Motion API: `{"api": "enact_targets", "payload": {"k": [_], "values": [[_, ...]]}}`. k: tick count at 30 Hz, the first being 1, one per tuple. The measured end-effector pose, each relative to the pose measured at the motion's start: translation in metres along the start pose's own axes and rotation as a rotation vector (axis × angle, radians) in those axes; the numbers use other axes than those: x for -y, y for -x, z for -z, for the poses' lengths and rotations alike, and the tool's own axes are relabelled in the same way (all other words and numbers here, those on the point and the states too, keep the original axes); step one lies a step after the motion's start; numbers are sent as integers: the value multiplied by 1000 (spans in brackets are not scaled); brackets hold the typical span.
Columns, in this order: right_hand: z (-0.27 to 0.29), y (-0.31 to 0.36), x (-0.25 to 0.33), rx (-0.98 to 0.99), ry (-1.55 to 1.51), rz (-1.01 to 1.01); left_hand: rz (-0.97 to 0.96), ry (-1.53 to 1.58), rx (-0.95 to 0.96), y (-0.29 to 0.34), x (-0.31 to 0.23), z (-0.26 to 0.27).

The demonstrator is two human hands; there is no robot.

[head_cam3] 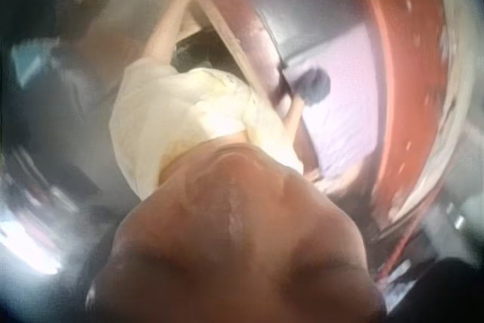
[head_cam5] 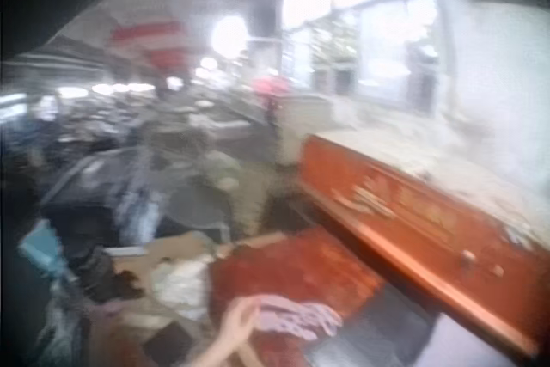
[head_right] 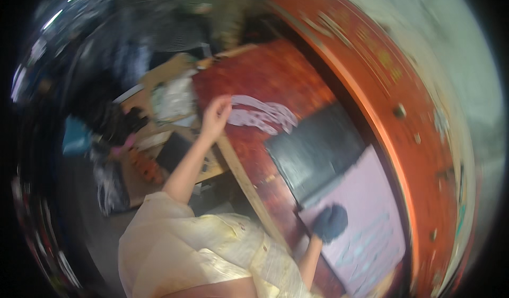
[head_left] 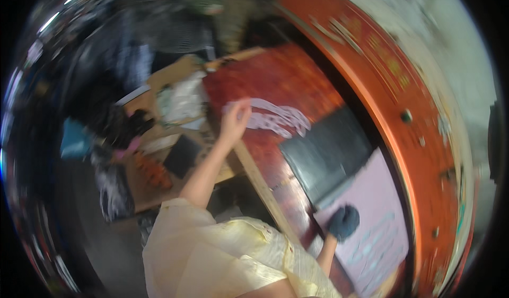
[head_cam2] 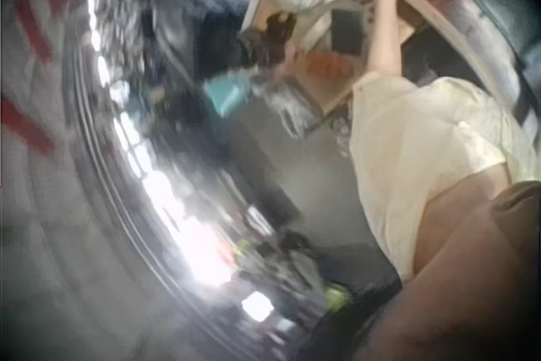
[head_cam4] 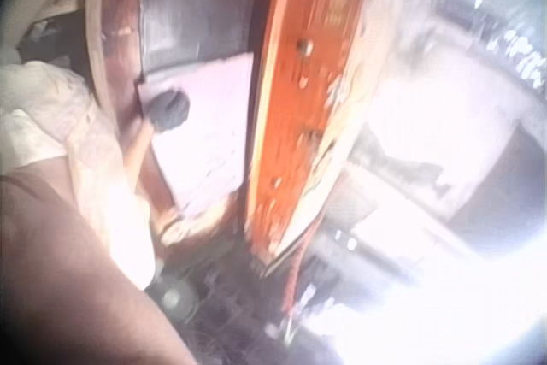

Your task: The person places a large sheet of pink material on a cutting machine, aligns it, and uses a template to cut out multiple identical shapes. The person then removes the cut pieces and sets them aside.

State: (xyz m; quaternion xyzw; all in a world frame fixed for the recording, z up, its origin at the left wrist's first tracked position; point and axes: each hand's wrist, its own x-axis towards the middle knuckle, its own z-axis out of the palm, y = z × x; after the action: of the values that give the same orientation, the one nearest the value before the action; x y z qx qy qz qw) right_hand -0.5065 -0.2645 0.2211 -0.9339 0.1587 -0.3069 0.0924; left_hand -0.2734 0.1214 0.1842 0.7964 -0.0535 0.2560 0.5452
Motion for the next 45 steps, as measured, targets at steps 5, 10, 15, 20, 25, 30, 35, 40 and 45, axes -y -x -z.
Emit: {"api": "enact_targets", "payload": {"k": [5,10,15,20,25,30,35,40,45], "values": [[6,-2,-2,38,-167,100,842,-231,487,257,-10,143],[11,-1,-5,116,-244,168,1684,66,461,482,-115,186],[12,0,-8,130,-260,183,1684,86,291,524,-148,155],[15,-1,-7,135,-254,194,1618,21,261,543,-136,138],[17,-1,-4,143,-244,194,1581,-10,252,554,-138,135],[18,-1,-3,122,-218,175,1570,-35,262,556,-141,135],[18,-1,-2,77,-232,213,1570,-38,264,564,-140,134],[18,-1,-2,100,-225,196,1568,-44,263,569,-141,132],[19,-2,-2,126,-214,190,1570,-48,276,573,-142,132]]}}
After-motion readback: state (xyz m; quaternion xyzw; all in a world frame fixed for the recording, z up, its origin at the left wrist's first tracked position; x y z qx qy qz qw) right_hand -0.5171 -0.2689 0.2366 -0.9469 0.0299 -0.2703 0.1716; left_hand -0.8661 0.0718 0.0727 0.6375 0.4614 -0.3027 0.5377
